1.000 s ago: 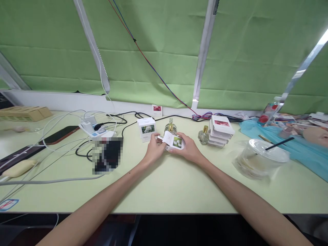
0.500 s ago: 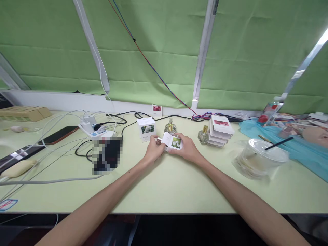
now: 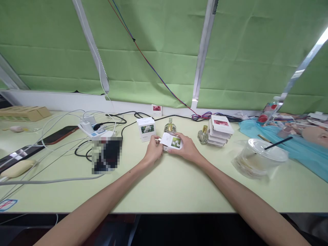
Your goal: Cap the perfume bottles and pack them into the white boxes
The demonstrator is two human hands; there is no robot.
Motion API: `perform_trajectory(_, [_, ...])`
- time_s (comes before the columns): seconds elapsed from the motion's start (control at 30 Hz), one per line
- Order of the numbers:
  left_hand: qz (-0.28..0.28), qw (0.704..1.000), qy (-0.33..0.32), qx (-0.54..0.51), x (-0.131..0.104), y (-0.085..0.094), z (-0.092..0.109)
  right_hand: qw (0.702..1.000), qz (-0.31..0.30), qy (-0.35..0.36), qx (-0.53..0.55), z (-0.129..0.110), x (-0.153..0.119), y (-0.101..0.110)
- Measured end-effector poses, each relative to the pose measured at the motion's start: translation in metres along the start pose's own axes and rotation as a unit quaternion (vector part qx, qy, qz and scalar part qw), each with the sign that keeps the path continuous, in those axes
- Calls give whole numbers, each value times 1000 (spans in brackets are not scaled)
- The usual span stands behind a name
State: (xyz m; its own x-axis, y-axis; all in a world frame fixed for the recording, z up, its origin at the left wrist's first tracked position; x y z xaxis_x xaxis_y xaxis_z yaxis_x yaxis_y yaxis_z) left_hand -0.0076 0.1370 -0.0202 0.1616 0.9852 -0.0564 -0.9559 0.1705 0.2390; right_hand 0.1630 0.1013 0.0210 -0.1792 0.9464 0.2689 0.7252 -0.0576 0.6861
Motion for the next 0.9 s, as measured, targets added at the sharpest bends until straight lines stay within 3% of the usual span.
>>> perform_trajectory(0.3, [4, 1000, 3, -14, -4, 2, 9, 1000, -4, 3, 12, 1, 0, -1])
perform_trajectory(0.9, [-16, 999, -9, -33, 2, 1, 5, 1000, -1, 0, 15, 3, -1, 0])
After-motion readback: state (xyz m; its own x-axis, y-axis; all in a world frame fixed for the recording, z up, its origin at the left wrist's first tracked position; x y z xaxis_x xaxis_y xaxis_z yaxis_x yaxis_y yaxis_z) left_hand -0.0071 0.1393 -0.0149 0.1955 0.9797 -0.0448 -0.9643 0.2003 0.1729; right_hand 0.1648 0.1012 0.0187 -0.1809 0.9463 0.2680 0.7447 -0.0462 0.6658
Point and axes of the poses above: each hand's wrist, its own x-axis towards the middle knuckle, its own y-axis out of the back of the hand, z = x × y, the point moved 9 cm from there along x, towards the middle knuckle, and after that the axes turned 8 degrees about -z, right-handed, at the moved point
